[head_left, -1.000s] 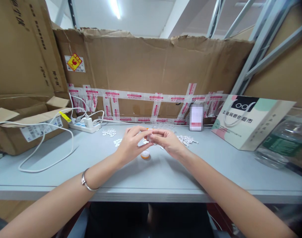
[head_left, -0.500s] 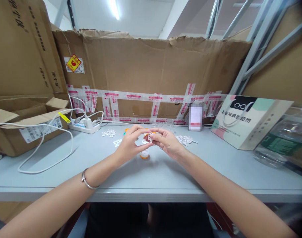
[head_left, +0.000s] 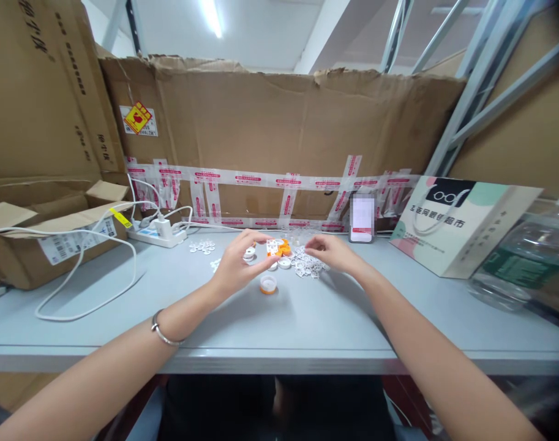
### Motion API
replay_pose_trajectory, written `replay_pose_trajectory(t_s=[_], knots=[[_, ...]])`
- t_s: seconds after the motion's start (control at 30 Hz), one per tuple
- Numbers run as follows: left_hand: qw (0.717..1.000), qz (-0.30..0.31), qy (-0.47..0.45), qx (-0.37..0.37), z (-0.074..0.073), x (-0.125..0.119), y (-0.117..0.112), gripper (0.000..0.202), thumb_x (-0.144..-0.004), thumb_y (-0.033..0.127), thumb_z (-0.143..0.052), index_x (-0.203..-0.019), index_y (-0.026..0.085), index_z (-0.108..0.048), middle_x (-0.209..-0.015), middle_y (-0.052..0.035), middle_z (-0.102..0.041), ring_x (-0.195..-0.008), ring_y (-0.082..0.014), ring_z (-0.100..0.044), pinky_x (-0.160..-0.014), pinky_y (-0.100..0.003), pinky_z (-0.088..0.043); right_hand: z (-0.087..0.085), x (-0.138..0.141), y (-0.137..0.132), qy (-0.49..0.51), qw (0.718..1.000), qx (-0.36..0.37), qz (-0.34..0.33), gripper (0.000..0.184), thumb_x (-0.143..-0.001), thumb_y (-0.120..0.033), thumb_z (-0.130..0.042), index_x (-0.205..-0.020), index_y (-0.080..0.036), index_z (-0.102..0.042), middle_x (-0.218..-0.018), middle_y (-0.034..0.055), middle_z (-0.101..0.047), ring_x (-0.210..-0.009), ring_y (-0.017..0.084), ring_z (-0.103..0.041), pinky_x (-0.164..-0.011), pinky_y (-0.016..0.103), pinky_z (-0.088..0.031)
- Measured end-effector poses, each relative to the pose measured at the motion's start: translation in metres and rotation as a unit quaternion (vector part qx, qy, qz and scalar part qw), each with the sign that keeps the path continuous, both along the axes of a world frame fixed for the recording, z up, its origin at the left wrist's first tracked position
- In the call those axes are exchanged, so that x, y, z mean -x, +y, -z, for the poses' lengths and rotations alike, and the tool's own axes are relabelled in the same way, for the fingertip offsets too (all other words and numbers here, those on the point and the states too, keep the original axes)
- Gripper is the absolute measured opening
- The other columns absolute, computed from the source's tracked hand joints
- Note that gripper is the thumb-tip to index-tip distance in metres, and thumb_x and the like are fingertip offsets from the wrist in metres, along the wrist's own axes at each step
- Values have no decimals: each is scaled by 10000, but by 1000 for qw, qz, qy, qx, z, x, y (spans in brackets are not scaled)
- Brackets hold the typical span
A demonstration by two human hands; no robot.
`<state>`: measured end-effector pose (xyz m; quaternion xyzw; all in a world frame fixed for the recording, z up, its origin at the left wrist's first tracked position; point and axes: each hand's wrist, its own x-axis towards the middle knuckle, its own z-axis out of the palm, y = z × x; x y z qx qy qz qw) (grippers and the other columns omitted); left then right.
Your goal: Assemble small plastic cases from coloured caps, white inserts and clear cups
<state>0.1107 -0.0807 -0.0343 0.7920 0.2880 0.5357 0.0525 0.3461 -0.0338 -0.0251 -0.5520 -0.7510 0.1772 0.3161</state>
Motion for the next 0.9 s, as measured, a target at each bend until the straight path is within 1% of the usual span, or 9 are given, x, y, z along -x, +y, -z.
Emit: replay_pose_trajectory(t_s=[0.07, 0.23, 0.37, 0.47, 0.57, 0.67, 0.77, 0.83, 0.9], knots=[[1000, 1, 6, -4, 1, 0, 0, 226, -760, 286, -646, -952, 182, -585, -903, -41, -607, -846, -148, -538, -740, -279, -435, 7, -4, 4, -35, 999, 27, -23, 136, -659, -295, -639, -695, -164, -643, -677, 28, -632, -638, 151, -539, -594, 267, -399], [1000, -1, 21, -6, 1, 1, 1, 242, -761, 296, -644, -965, 182, -582, -924, -41, -611, -850, -141, -540, -739, -264, -438, 19, 3, 7, -83, 991, 69, -85, 133, -617, -251, -667, -735, -193, -686, -662, -4, -601, -596, 117, -497, -547, 230, -362], [1000, -3, 25, -8, 2, 1, 1, 250, -756, 298, -649, -968, 185, -583, -923, -43, -614, -846, -145, -544, -723, -262, -443, 22, 6, 8, -89, 988, 81, -93, 62, -610, -202, -653, -664, -180, -675, -586, -14, -559, -554, 112, -467, -510, 230, -331], [1000, 0, 25, -9, 2, 1, 2, 247, -755, 293, -651, -966, 183, -583, -928, -45, -614, -853, -146, -547, -734, -266, -443, 20, 6, 7, -69, 991, 76, -82, 30, -611, -190, -648, -627, -165, -647, -588, -7, -569, -562, 116, -481, -516, 234, -337], [999, 19, 36, -6, 4, 2, 3, 253, -757, 285, -648, -976, 181, -575, -951, -55, -618, -881, -157, -556, -745, -277, -450, 15, 8, 2, -30, 994, 71, -79, 86, -667, -245, -626, -688, -162, -619, -664, 7, -619, -620, 123, -538, -560, 233, -388], [991, 81, 109, -2, 6, 2, 3, 290, -762, 282, -641, -1022, 184, -559, -1009, -67, -627, -931, -169, -565, -791, -295, -455, 7, 13, -7, 51, 989, 94, -107, 152, -716, -308, -609, -770, -169, -582, -727, 14, -657, -664, 118, -592, -618, 236, -442], [976, 128, 177, -9, 8, 1, 3, 321, -772, 297, -629, -1062, 187, -546, -1036, -66, -633, -972, -171, -567, -857, -312, -448, 0, 22, -19, 176, 966, 135, -131, 198, -680, -315, -667, -763, -167, -565, -677, 7, -655, -632, 113, -605, -620, 245, -459], [973, 133, 188, -17, 8, 0, 3, 335, -778, 305, -621, -1082, 190, -540, -1057, -68, -632, -996, -175, -567, -878, -320, -447, -2, 28, -25, 231, 951, 147, -142, 219, -654, -313, -698, -751, -161, -574, -661, 5, -654, -614, 107, -602, -626, 253, -468], [975, 130, 180, -29, 8, 0, 2, 339, -782, 304, -616, -1093, 194, -537, -1080, -72, -629, -1031, -182, -561, -897, -329, -446, -4, 32, -29, 264, 941, 149, -150, 233, -640, -317, -714, -752, -153, -591, -673, 8, -658, -612, 101, -599, -643, 261, -475]])
